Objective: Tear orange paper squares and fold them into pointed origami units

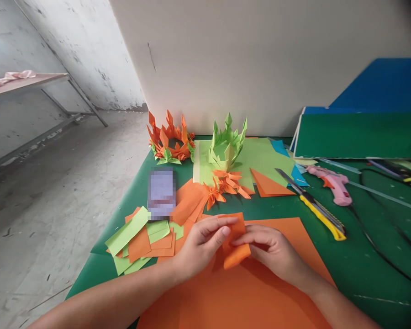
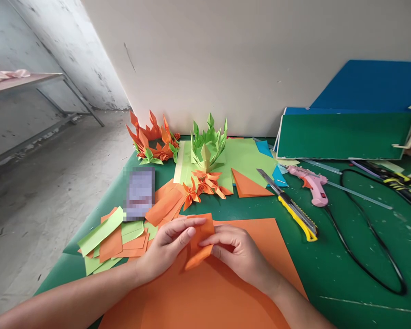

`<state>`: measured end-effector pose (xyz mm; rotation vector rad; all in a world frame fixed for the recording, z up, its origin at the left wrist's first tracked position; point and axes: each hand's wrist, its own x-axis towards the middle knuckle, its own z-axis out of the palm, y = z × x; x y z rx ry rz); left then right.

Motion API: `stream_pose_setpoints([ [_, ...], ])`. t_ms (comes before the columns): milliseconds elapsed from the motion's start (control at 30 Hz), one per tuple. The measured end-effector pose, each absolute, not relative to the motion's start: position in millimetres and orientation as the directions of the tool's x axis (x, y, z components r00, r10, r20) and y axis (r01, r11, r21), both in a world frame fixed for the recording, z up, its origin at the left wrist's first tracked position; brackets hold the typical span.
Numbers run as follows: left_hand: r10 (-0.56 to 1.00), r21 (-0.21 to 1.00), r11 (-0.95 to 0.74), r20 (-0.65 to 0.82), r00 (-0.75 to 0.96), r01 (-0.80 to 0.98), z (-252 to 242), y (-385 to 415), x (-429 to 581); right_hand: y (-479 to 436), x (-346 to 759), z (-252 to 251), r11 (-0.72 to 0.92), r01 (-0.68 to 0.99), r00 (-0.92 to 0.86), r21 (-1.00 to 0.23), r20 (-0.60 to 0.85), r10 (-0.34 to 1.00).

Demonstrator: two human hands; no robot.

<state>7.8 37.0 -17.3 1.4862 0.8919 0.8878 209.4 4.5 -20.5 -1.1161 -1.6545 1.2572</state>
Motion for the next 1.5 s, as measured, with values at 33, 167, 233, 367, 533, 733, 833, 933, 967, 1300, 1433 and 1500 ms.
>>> stream_pose_setpoints([
  [33,0.894,0.995,-0.092,0.063,0.444,0.044,-16.4,37.0,6.7,4.7,208.7,-18.1,0.087,0.174,-0.309,-0.981,0.029,0.951],
  [167,0.828,0.990,-0.131,0.138,0.543,-0.053,-16.4,36.6,2.6,5.8,206.3,-12.6,0.004,0.127,-0.259,-0.992,-0.029,0.965],
  [233,0.811,0.985,-0.160,0.170,0.560,-0.068,-17.9,36.0,2.7,5.9,205.0,-13.3,-0.015,0.107,-0.232,-0.994,-0.040,0.972],
  [367,0.852,0.967,-0.252,0.204,0.482,0.036,-21.1,33.9,7.3,4.7,202.3,-18.3,-0.020,0.115,-0.189,-0.993,-0.042,0.981],
  [533,0.933,0.990,-0.131,0.106,0.343,0.050,-25.4,34.0,10.5,2.8,202.2,-21.7,0.036,0.177,-0.136,-0.984,0.012,0.991],
  [733,0.943,1.000,0.029,-0.024,0.332,-0.010,-25.7,35.3,10.0,2.9,203.1,-18.8,0.085,0.305,-0.168,-0.949,0.034,0.985],
  [833,0.940,0.997,0.068,-0.049,0.336,-0.044,-25.2,35.3,10.7,3.0,200.7,-16.9,0.069,0.278,-0.168,-0.958,0.022,0.986],
  [933,0.937,0.993,0.084,-0.050,0.347,-0.085,-26.5,34.7,10.7,2.3,200.0,-17.3,0.030,0.220,-0.146,-0.975,-0.003,0.989],
  [967,0.937,0.992,0.087,-0.051,0.346,-0.089,-27.1,34.4,10.5,2.0,200.3,-18.2,0.022,0.206,-0.144,-0.978,-0.008,0.990],
  [1300,0.898,0.992,-0.114,0.084,0.432,0.045,-21.2,31.5,11.7,0.8,201.0,-24.7,0.063,0.122,-0.028,-0.991,0.060,0.998],
  [1433,0.896,0.982,-0.174,0.130,0.424,0.067,-22.2,29.3,10.9,0.0,200.0,-22.2,0.072,0.186,-0.044,-0.980,0.064,0.997],
  [1500,0.899,0.977,-0.191,0.137,0.416,0.092,-23.4,28.8,10.2,-0.3,199.6,-21.3,0.096,0.183,-0.046,-0.978,0.090,0.995],
])
